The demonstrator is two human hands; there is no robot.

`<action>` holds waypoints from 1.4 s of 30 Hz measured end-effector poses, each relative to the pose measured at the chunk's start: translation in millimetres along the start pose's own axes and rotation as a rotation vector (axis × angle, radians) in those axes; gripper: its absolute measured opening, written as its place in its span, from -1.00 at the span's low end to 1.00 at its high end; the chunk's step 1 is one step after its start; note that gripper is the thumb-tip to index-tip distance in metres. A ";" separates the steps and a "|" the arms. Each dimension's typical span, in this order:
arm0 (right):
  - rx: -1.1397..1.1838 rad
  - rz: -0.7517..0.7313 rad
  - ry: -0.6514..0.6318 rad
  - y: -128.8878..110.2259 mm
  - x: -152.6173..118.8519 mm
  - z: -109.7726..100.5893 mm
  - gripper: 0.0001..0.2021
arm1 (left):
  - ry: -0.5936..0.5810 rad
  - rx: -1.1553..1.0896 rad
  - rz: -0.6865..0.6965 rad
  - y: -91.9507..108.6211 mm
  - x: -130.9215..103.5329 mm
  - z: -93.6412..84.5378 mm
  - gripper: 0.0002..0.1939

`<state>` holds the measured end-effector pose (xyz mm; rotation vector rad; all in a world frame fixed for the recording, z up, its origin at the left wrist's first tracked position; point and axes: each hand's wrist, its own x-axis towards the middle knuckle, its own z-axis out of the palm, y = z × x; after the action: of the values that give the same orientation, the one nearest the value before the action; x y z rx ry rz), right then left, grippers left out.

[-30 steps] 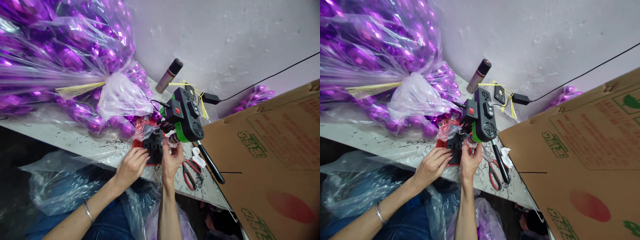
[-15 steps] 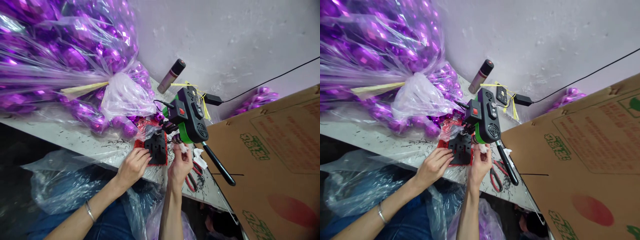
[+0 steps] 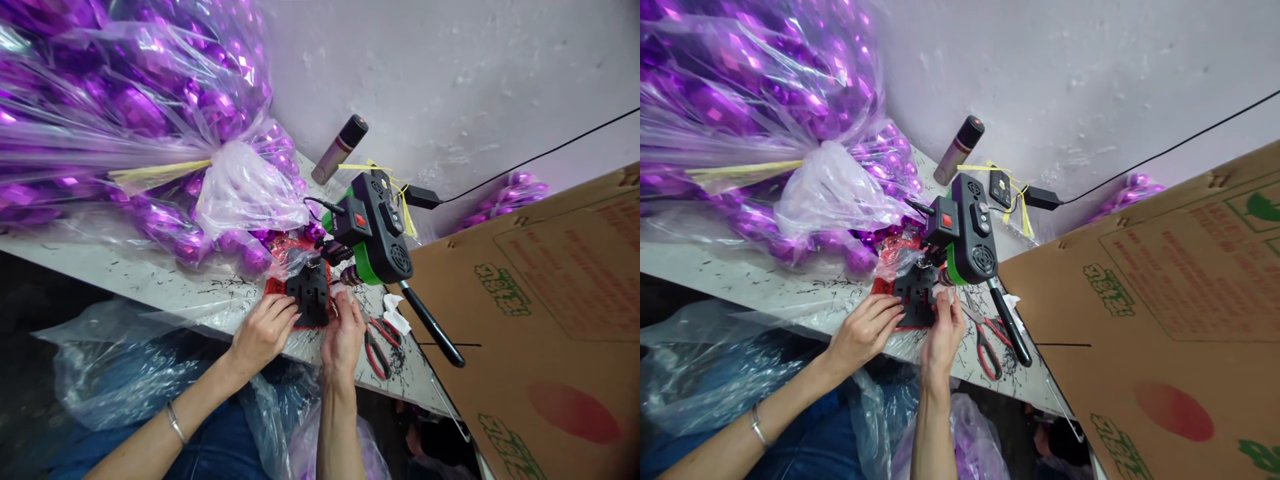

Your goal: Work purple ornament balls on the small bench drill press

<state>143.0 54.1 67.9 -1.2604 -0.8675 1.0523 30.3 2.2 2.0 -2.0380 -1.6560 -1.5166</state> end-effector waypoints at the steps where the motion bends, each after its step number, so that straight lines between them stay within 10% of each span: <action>1: -0.013 0.003 0.005 -1.6 1.5 -2.9 -0.68 | 0.002 -0.004 -0.004 -0.1 -0.1 0.1 -0.84; 24: -0.671 -0.644 -0.071 -5.6 3.5 -7.8 -0.77 | -0.008 0.007 -0.003 -0.5 0.2 -0.8 -0.83; 42: -0.731 -0.513 -0.170 -5.2 8.1 -13.8 -0.78 | 0.006 0.013 0.006 -0.5 -0.8 -0.8 -0.84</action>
<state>159.2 57.5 70.9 -1.4231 -1.6982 0.4287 29.5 1.4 1.6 -2.0275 -1.6520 -1.5046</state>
